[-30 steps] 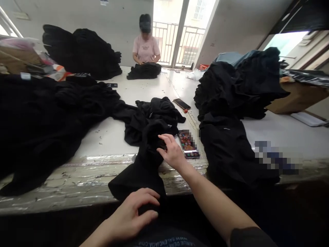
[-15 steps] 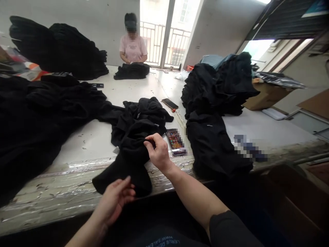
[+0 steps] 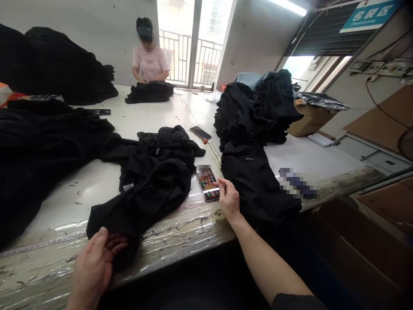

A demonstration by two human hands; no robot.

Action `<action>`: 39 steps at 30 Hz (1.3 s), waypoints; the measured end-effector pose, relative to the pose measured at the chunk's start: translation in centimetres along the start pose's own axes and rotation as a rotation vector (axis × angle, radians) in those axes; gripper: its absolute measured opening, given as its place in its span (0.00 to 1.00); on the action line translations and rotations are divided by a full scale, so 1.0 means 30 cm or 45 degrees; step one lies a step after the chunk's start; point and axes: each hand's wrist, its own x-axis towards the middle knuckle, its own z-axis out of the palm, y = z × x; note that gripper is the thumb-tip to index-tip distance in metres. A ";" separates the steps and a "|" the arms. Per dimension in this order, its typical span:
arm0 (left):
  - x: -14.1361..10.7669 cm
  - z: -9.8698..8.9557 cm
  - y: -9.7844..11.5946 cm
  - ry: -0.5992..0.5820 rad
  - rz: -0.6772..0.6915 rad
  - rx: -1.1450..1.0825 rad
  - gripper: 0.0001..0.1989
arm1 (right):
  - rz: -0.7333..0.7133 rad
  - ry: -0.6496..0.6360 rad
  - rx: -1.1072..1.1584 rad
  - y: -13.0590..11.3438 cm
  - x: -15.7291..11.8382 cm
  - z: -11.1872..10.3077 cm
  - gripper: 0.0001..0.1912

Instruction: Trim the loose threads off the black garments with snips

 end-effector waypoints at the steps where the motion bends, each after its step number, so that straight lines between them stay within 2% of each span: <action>1: -0.007 0.005 -0.006 0.034 0.055 0.033 0.12 | 0.014 0.043 -0.029 0.017 0.004 -0.007 0.11; 4: -0.026 0.016 -0.017 0.119 0.186 0.170 0.19 | 0.017 0.128 -0.094 0.042 -0.004 -0.003 0.12; 6: -0.035 0.014 -0.028 0.124 0.242 0.262 0.21 | -0.009 0.136 -0.121 0.046 -0.016 0.010 0.13; 13: -0.041 -0.022 -0.068 0.144 0.350 0.574 0.22 | -0.159 -0.043 -0.231 0.048 -0.045 0.023 0.18; 18: -0.047 -0.023 -0.061 0.138 0.399 0.731 0.22 | -0.110 -0.045 -0.361 0.064 -0.050 0.027 0.19; 22: -0.052 -0.021 -0.057 0.148 0.388 0.775 0.21 | -0.057 0.012 -0.398 0.074 -0.048 0.022 0.22; 30: -0.053 -0.023 -0.065 0.190 0.351 0.798 0.21 | -0.069 0.043 -0.351 0.075 -0.050 0.019 0.23; 39: -0.072 0.002 -0.030 0.189 0.441 0.875 0.25 | -0.134 -0.056 -0.347 0.065 -0.051 0.027 0.25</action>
